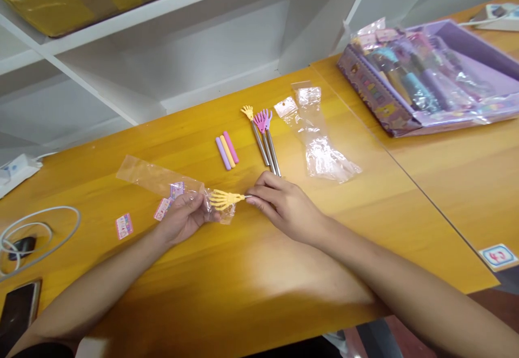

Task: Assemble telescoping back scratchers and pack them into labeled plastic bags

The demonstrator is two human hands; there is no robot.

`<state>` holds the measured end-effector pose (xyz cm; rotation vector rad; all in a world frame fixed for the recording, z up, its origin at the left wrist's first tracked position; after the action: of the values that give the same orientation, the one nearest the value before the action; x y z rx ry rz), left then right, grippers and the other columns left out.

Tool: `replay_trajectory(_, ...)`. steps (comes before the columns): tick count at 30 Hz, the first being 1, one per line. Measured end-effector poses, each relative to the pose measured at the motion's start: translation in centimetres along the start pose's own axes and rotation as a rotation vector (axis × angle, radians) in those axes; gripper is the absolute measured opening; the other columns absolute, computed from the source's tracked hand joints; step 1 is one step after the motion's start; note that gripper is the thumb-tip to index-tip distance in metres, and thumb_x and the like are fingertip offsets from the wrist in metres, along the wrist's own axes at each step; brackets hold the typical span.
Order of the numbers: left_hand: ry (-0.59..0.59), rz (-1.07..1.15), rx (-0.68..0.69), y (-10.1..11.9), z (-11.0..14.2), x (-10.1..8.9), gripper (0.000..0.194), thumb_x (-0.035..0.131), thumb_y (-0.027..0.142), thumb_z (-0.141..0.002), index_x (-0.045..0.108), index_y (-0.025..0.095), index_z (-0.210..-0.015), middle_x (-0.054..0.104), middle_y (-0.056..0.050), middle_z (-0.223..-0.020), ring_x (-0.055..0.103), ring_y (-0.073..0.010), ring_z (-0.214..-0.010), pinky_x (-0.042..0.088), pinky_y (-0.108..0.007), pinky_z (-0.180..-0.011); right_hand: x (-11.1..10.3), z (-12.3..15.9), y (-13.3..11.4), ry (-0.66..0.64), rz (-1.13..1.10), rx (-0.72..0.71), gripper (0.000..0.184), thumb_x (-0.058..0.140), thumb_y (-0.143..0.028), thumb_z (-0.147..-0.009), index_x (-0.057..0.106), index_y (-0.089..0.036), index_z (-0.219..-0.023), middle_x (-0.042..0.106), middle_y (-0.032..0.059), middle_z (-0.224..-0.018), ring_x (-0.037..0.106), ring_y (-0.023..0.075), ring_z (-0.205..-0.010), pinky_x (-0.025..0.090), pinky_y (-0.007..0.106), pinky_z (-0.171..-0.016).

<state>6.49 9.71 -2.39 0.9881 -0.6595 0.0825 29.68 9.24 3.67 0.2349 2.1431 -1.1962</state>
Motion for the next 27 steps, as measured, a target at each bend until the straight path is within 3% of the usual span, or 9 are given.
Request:
replay_trajectory(13,-0.012,0.019,0.032,-0.05,0.04,-0.02,0.031,0.083,0.043,-0.093,0.079,0.013,-0.085,0.076,-0.009,-0.088,0.076,-0.0196,-0.082,0.065,-0.034,-0.082,-0.29,0.07,0.02,-0.021,-0.002,-0.027,0.022,0.056,-0.029,-0.11,0.075,-0.02,-0.114,0.065,0.0078,-0.098,0.067,0.018,-0.086,0.057,0.032,-0.077)
replay_trajectory(20,0.044,-0.003,0.041,0.26,0.09,0.28,0.034,0.086,0.046,-0.09,0.079,0.013,-0.085,0.074,-0.006,-0.084,0.074,-0.0174,-0.08,0.066,-0.032,-0.081,-0.15,0.17,-0.18,-0.048,0.007,-0.05,0.022,0.055,-0.027,-0.111,0.074,-0.019,-0.116,0.065,0.0072,-0.097,0.066,0.0173,-0.086,0.056,0.032,-0.077)
replay_trajectory(27,0.09,-0.044,0.085,0.17,0.07,0.18,0.034,0.089,0.045,-0.087,0.082,0.012,-0.087,0.078,-0.009,-0.084,0.075,-0.0192,-0.077,0.067,-0.04,-0.087,0.39,0.32,0.07,-0.089,0.03,-0.054,0.023,0.055,-0.027,-0.111,0.075,-0.017,-0.116,0.065,0.008,-0.099,0.066,0.0176,-0.086,0.055,0.032,-0.078)
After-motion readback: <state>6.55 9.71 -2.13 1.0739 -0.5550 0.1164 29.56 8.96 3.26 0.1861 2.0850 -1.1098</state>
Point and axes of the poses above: each hand's wrist, its own z-axis away from the middle knuckle, its own x-axis out of the palm, y = z × x, the point moved 6 cm from there along -z, towards the middle knuckle
